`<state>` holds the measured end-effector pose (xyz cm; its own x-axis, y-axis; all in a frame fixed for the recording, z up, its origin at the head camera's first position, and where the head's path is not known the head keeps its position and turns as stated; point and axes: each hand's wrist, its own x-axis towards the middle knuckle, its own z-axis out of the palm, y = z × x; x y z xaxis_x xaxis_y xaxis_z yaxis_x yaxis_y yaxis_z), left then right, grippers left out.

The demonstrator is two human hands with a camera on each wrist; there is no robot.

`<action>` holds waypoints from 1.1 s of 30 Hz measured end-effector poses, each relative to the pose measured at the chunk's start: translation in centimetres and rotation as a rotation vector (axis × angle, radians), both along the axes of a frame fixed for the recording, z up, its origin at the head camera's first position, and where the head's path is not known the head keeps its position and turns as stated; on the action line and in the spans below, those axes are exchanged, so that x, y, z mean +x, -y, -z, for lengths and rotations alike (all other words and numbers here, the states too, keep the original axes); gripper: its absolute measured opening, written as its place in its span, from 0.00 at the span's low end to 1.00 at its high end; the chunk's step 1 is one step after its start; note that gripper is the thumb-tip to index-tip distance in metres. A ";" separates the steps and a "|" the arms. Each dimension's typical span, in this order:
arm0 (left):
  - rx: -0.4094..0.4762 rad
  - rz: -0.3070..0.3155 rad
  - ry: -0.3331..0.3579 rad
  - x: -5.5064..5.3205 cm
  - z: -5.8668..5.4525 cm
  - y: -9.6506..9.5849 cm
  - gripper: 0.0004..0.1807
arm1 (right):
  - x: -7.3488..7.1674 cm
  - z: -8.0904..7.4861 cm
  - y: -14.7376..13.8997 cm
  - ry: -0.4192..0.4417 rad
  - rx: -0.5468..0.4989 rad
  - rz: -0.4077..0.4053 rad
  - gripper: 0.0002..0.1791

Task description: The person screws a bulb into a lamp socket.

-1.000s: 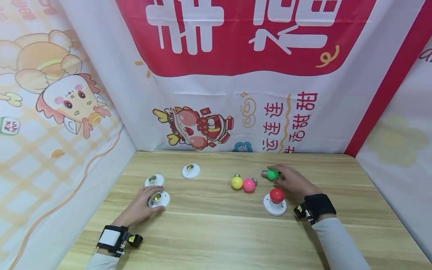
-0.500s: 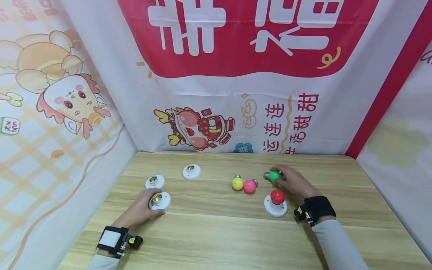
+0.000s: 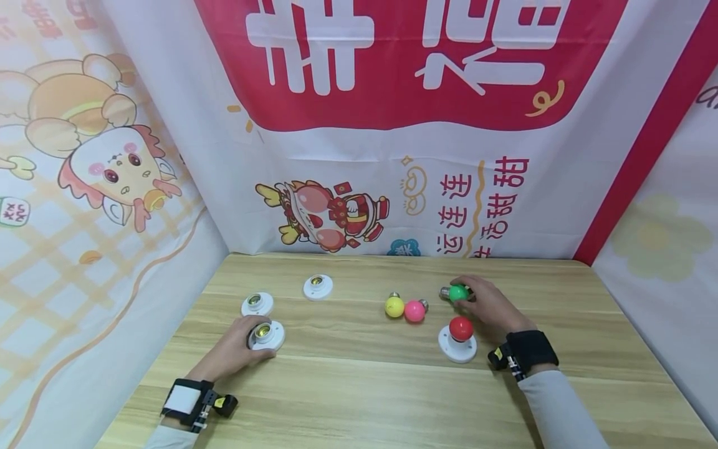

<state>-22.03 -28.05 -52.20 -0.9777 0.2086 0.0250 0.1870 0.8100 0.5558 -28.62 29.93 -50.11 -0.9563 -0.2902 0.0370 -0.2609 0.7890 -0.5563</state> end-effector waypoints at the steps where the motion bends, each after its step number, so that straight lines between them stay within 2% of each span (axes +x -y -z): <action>1: 0.001 0.001 -0.003 0.0 0.0 -0.1 0.42 | 0.0 0.0 0.0 -0.009 -0.003 0.002 0.28; 7: 0.014 0.010 -0.019 0.1 -0.3 -0.9 0.40 | 0.2 -0.4 -0.2 -0.049 0.002 0.015 0.28; 19: 0.049 0.021 0.006 -0.1 -0.9 -2.3 0.40 | 1.1 -1.1 0.3 -0.009 -0.049 0.055 0.32; 26: 0.060 0.021 -0.029 -0.1 -1.0 -3.2 0.42 | 1.4 -1.6 0.6 -0.025 -0.071 0.048 0.30; 33: 0.098 0.051 -0.042 -0.3 -1.1 -4.0 0.42 | 1.7 -2.0 0.9 -0.064 -0.052 0.037 0.29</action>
